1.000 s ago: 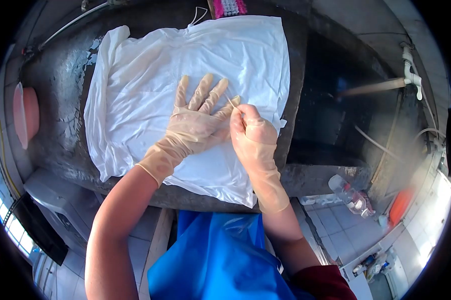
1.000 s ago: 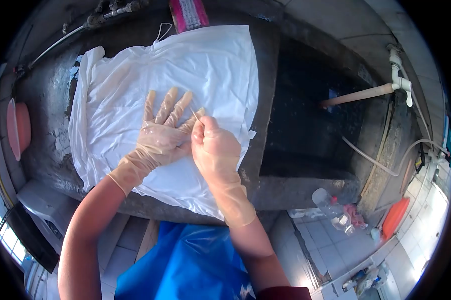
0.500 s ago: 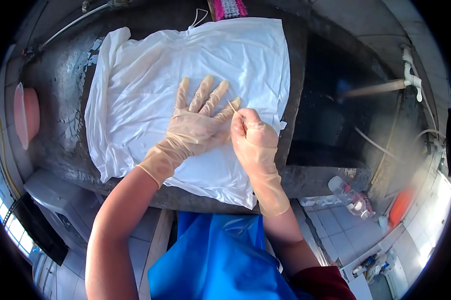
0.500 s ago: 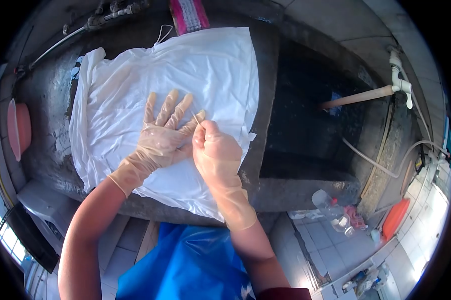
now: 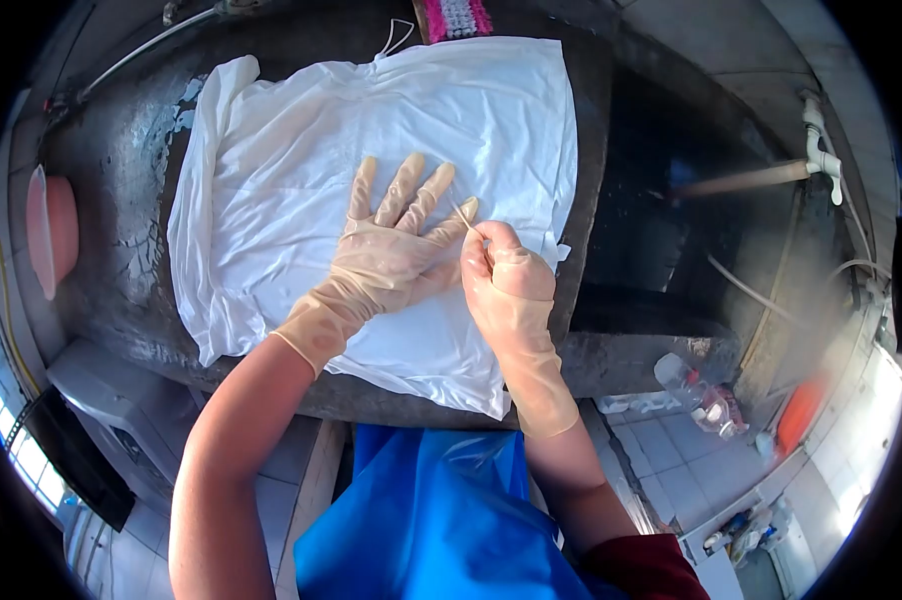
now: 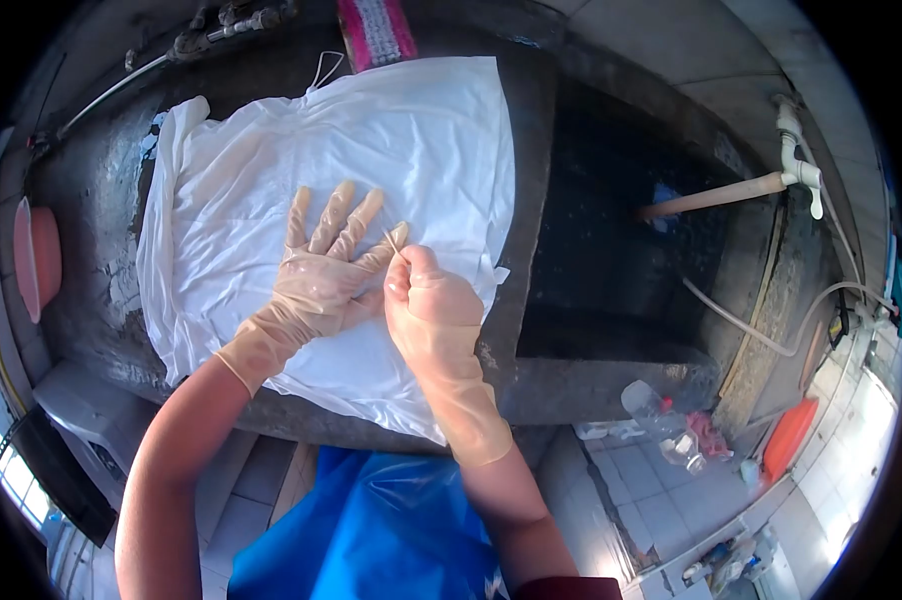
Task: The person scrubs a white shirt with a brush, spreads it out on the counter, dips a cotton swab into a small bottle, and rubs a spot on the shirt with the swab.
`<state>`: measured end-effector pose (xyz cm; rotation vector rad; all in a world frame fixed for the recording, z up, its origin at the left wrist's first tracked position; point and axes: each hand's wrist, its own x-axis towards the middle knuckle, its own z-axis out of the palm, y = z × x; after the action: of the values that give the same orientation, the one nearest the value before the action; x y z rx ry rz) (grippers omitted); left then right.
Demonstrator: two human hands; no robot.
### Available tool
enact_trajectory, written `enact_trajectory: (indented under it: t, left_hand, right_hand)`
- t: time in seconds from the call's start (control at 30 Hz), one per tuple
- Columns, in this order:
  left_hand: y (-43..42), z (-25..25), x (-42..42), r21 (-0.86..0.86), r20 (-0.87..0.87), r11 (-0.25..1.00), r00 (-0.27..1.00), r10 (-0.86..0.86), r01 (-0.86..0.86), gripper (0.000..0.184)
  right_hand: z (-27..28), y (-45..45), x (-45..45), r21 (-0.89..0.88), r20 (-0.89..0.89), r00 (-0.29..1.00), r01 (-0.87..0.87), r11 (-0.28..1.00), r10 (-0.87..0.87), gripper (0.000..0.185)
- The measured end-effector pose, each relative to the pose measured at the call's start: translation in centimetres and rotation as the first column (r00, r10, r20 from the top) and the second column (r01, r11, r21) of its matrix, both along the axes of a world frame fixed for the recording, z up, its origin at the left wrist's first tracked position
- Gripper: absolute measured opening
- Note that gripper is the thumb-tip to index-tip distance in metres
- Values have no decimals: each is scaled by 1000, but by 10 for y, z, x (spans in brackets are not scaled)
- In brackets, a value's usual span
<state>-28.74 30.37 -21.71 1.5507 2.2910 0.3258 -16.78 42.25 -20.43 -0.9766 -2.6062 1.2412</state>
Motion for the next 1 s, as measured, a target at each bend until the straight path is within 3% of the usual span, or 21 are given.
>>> enact_trajectory:
  t: [0.07,0.17,0.3,0.37,0.43,0.47,0.6,0.67,0.77,0.83,0.93,1.0]
  left_hand:
    - [3,5,2,-152,-12,988,1000,-7,6,66]
    - [-1,1,1,-77,-9,997,1000,-10,10,66]
    - [0,2,3,-104,-2,995,1000,-11,11,65]
    - [2,3,1,-144,-6,989,1000,-11,10,65]
    - [1,5,-1,-127,1,992,1000,-18,18,64]
    - [1,5,-1,-111,12,994,1000,-23,24,64]
    - [1,1,0,-62,13,998,1000,-8,9,64]
    - [-1,-3,1,57,11,998,1000,26,-26,65]
    - [-2,0,-1,-40,-23,999,1000,-15,14,61]
    - [-1,1,0,-41,-12,999,1000,-11,10,60]
    - [-1,-1,-1,-22,-2,1000,1000,-1,1,59]
    - [-1,-2,0,1,1,1000,1000,-3,3,58]
  right_hand:
    - [-4,-4,-4,92,-61,997,46,995,-41,12]
    - [-2,-3,-3,97,-67,998,20,995,-13,12]
    - [-5,-5,-3,112,-51,998,45,993,-39,12]
    - [-3,-3,-5,150,-125,992,41,988,-22,13]
    - [2,0,4,161,0,1000,18,987,-19,16]
    - [7,3,10,50,18,999,36,998,-37,19]
    - [14,2,16,-43,-111,987,111,993,-115,24]
    - [5,1,12,11,-153,985,84,996,-82,24]
    - [-2,0,1,62,-172,985,45,997,-33,22]
    - [-5,4,1,58,-143,989,33,998,-24,21]
    - [-4,11,3,-36,-84,985,146,989,-148,19]
    - [0,5,2,-37,-131,986,99,994,-103,18]
